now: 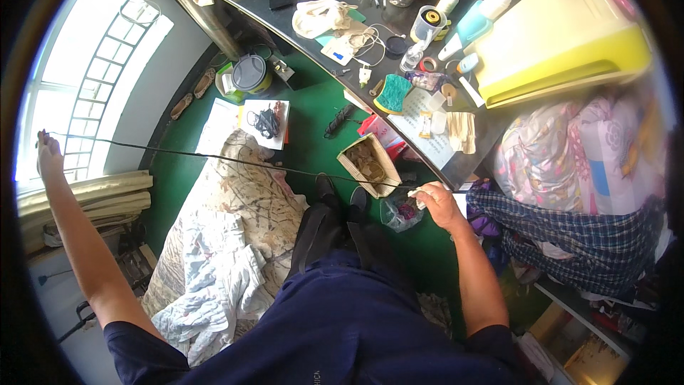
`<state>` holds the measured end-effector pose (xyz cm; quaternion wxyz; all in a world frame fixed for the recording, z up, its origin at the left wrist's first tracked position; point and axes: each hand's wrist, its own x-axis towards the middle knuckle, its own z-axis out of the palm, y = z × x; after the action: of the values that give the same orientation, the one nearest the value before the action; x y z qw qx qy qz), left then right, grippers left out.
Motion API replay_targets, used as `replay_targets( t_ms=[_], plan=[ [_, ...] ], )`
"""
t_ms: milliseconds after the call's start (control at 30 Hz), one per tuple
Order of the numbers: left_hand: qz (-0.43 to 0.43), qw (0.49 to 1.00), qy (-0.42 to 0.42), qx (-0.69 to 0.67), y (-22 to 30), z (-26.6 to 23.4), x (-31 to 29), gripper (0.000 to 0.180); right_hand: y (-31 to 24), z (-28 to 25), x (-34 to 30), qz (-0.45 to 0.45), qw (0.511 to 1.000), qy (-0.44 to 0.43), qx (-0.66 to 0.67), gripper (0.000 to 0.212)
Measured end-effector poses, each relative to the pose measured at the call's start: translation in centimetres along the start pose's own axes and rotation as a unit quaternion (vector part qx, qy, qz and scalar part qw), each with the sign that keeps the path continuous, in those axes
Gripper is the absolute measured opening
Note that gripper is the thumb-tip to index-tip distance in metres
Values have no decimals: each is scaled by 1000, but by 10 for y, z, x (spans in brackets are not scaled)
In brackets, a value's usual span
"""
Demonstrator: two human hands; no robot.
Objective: The person is repairing a black electronic cable. They use a cloth to clean the connector, then wrap the connector with tape. Finally, they coil the cable and place it on a box.
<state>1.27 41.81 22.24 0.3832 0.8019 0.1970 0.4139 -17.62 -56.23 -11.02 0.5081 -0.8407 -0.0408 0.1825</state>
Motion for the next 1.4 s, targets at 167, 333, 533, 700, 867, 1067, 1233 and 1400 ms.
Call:
replay_targets(
  t_ms=[167, 333, 533, 700, 867, 1067, 1233, 1400],
  plan=[
    [-88, 993, 21, -78, -19, 22, -31, 30, 0, -8, -10, 56, 996, -26, 63, 31],
    [-85, 992, -91, -23, 18, 60, -108, 35, -38, -3, -2, 122, 957, -36, 262, 32],
    [-212, 920, -306, -122, 113, 182, -317, 15, -92, 8, 13, 147, 900, -53, 406, 33],
    [-276, 791, -517, -177, 178, 247, -478, 16, -136, 19, 24, 149, 857, -69, 488, 33],
    [-166, 681, -609, -371, 231, 290, -562, 27, -161, 26, 25, 164, 815, -93, 548, 28],
    [-78, 639, -671, -367, 251, 307, -586, 25, -175, 29, 22, 174, 777, -92, 598, 29],
    [-95, 622, -694, -350, 255, 309, -584, 11, -173, 28, 21, 164, 755, -79, 631, 31],
    [-131, 631, -705, -295, 252, 305, -586, 6, -178, 23, 21, 175, 766, -71, 614, 31]
  ],
)
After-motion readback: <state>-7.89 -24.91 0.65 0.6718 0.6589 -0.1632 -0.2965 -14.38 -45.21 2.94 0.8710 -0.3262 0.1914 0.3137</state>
